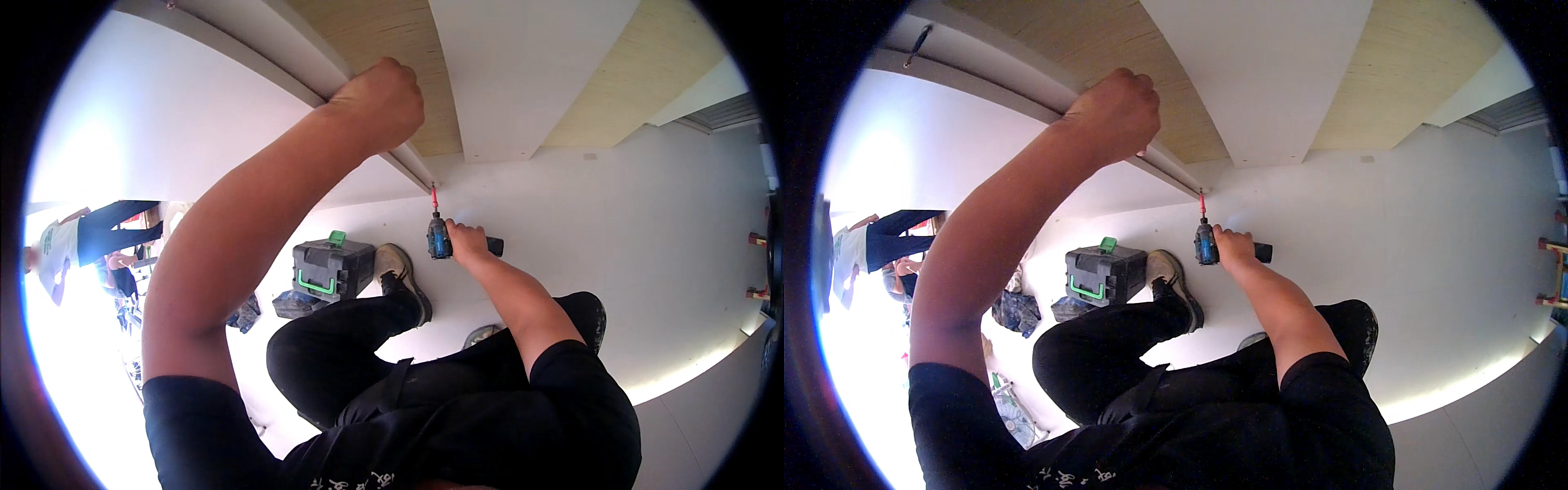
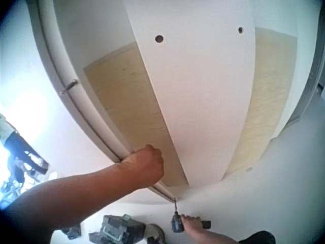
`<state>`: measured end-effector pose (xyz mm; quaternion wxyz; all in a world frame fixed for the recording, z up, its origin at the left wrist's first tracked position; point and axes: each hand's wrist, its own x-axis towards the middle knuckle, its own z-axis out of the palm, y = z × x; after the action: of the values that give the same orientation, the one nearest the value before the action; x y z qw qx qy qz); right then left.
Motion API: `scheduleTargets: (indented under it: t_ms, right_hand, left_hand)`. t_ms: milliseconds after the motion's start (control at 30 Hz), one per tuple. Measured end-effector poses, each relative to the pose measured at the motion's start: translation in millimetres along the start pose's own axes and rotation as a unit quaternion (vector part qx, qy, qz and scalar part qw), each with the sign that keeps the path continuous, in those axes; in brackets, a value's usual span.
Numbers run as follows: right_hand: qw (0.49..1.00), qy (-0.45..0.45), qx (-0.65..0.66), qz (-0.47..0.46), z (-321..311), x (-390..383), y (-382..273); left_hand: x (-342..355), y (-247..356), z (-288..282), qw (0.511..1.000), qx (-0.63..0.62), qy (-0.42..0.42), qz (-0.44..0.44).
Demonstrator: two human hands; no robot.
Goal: The person picks up a screw from a counter, attaches it to the bit of an electric drill, and drives the screw into the vertical edge of a wall panel.
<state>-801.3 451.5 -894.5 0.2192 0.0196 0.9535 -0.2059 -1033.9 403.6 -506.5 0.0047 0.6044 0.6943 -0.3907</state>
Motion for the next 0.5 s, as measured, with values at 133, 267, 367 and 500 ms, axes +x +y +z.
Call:
scheduleTargets:
  t_ms: [133,267,367,500]
  right_hand:
    - [1.000,-0.025,0.006,0.008,-4,3,-2]
    - [1.000,0.008,-0.002,0.005,-3,1,-4]
    - [1.000,0.025,-0.005,0.002,2,2,-5]
    - [1.000,0.007,-0.024,-0.005,11,-8,-8]
  left_hand:
    - [2,0,0,1.000,-0.017,0.000,-0.012]
    - [3,-1,0,1.000,-0.018,-0.005,-0.004]
    - [3,-1,2,1.000,-0.007,0.005,0.002]
    - [3,-3,0,1.000,0.006,0.011,0.002]
